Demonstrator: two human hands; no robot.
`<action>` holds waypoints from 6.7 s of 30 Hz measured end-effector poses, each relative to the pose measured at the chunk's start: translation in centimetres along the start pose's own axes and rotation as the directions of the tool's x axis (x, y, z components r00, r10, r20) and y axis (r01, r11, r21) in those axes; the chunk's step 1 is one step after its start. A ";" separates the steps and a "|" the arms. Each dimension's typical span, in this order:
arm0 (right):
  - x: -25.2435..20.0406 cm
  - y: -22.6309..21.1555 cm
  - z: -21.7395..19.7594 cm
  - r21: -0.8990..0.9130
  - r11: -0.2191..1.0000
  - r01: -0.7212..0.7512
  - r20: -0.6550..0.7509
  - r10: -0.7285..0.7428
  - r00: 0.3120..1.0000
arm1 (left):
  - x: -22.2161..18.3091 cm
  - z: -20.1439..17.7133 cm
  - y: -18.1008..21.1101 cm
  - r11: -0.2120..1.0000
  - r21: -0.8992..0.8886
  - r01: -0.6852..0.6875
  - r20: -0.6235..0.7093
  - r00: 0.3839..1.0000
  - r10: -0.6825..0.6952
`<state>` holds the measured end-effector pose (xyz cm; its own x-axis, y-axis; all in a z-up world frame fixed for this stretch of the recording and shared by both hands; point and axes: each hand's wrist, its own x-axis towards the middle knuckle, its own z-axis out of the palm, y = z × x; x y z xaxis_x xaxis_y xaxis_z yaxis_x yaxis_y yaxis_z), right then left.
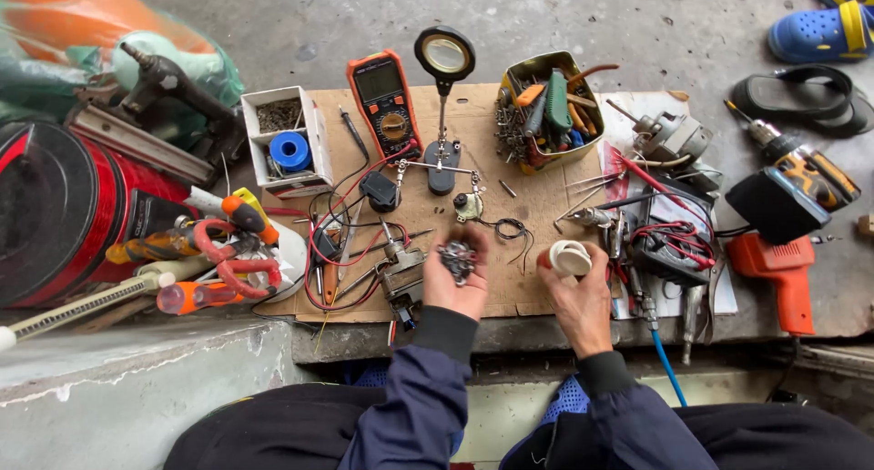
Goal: Sorting and placing small metal washers or spacers into a small plastic container at an electronics repair bench.
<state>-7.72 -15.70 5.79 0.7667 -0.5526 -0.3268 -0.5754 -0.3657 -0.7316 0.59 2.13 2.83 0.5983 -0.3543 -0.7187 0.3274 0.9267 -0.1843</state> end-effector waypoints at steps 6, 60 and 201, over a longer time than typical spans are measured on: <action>3.1 3.2 3.0 -0.027 0.985 0.168 -0.131 -0.170 0.977 | -3.4 0.7 2.4 0.985 -0.020 -0.174 0.111 0.978 0.175; -11.2 -2.0 2.7 0.482 0.826 0.291 0.011 -0.337 0.941 | -9.0 -6.8 -3.1 0.951 0.267 -0.158 0.174 0.978 0.114; -4.6 -4.9 2.8 0.363 0.883 -0.298 0.391 0.146 0.909 | -1.0 -3.5 -2.5 0.996 -0.082 0.032 0.274 0.962 -0.008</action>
<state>-7.67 -9.25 9.16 0.7242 -0.2622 -0.6378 -0.6330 0.1139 -0.7657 -3.38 0.66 1.70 0.7728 -0.3827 -0.5063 0.2856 0.9221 -0.2610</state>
